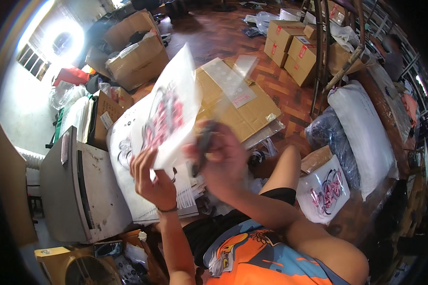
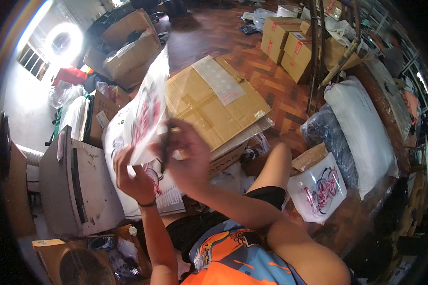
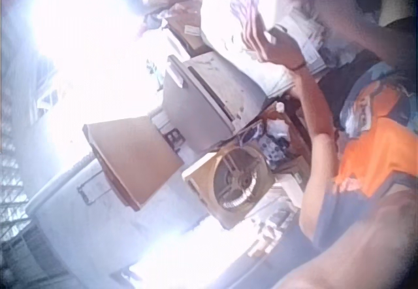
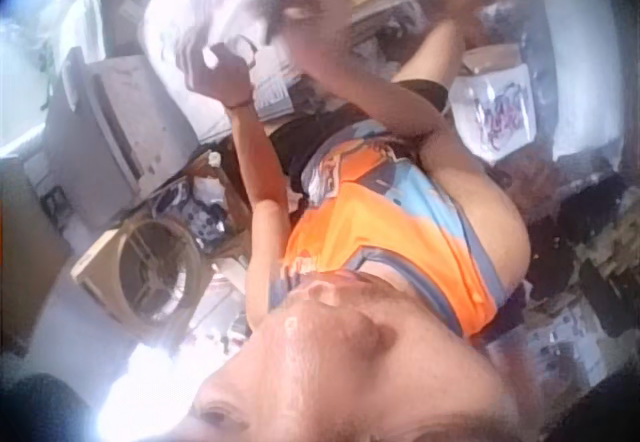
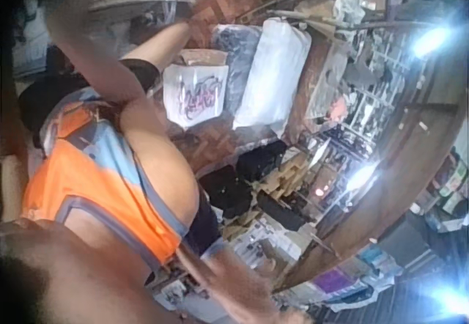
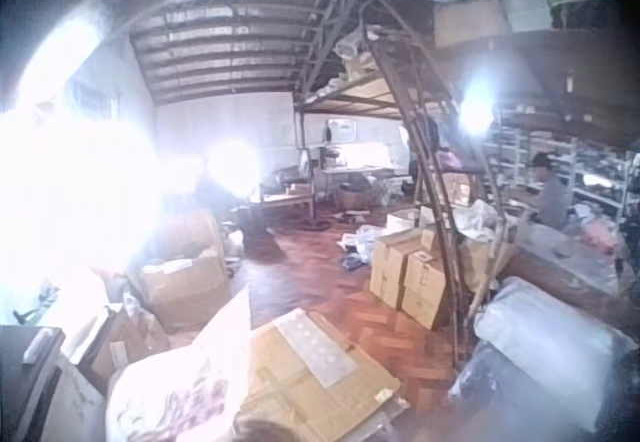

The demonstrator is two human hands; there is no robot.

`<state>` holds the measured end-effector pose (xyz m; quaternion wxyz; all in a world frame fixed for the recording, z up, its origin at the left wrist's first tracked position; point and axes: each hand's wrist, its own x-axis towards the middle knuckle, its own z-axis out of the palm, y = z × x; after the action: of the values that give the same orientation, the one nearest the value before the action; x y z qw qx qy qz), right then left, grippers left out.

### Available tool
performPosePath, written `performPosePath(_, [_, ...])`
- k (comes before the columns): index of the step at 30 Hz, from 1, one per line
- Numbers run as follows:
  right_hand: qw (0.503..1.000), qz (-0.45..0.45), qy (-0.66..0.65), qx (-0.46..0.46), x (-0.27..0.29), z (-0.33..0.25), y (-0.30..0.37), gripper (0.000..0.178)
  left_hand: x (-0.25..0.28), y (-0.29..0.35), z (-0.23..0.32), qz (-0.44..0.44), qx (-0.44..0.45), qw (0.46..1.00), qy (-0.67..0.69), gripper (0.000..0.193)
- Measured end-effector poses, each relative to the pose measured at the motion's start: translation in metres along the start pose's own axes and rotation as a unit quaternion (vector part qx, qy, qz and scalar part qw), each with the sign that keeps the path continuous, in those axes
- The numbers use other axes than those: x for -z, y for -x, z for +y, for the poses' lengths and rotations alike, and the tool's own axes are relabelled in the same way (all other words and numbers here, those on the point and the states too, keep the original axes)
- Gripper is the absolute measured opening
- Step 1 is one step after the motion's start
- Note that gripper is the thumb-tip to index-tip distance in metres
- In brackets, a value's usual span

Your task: The person sits on the floor and uses scissors to cut open a stack of white plastic pouches labeled 'Medical Technology'. They repeatedly pick up a pouch, cut the top edge, and place it on a cardboard box, continuing this process for multiple units.

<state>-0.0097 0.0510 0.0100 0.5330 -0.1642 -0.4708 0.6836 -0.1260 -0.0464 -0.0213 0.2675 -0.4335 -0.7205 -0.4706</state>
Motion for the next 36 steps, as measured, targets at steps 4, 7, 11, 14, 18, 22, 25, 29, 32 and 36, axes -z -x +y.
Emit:
performPosePath(4, [0.971, 0.158, 0.047, 0.171, 0.089, -0.037, -0.007, 0.036, -0.002, -0.032, 0.033, 0.011, 0.019, 0.988, 0.151, 0.023])
performPosePath(7, [0.948, 0.271, 0.08, 0.146, 0.185, -0.054, -0.012, 0.03, 0.014, -0.023, 0.008, -0.016, -0.09, 0.976, 0.195, 0.018])
performPosePath(11, [0.939, 0.317, 0.118, 0.063, 0.266, -0.046, 0.007, 0.024, 0.035, 0.047, -0.157, -0.02, 0.213, 0.917, 0.337, 0.014])
performPosePath(14, [0.945, 0.301, 0.127, -0.023, 0.29, -0.002, 0.035, 0.023, 0.079, 0.109, -0.276, -0.168, 0.436, 0.777, 0.422, 0.041])
performPosePath(18, [0.954, 0.237, 0.12, -0.136, 0.277, 0.046, 0.067, 0.025, 0.094, 0.167, -0.338, -0.021, 0.651, 0.55, 0.523, 0.052])
performPosePath(22, [0.95, 0.206, 0.126, -0.199, 0.269, 0.08, 0.091, 0.028, 0.038, 0.166, -0.24, 0.005, 0.607, 0.497, 0.62, 0.052])
performPosePath(25, [0.949, 0.146, 0.126, -0.25, 0.239, 0.098, 0.096, 0.028, 0.037, 0.169, -0.17, 0.004, 0.644, 0.617, 0.452, 0.042])
performPosePath(29, [0.947, 0.077, 0.165, -0.264, 0.223, 0.102, 0.095, 0.031, 0.002, 0.226, -0.12, 0.102, 0.547, 0.788, 0.265, 0.044])
performPosePath(32, [0.944, 0.073, 0.177, -0.27, 0.229, 0.103, 0.097, 0.031, -0.013, 0.227, -0.081, 0.028, 0.514, 0.818, 0.258, 0.052])
performPosePath(36, [0.947, 0.084, 0.178, -0.254, 0.241, 0.101, 0.09, 0.032, 0.055, 0.223, -0.138, -0.096, 0.53, 0.789, 0.295, 0.055])
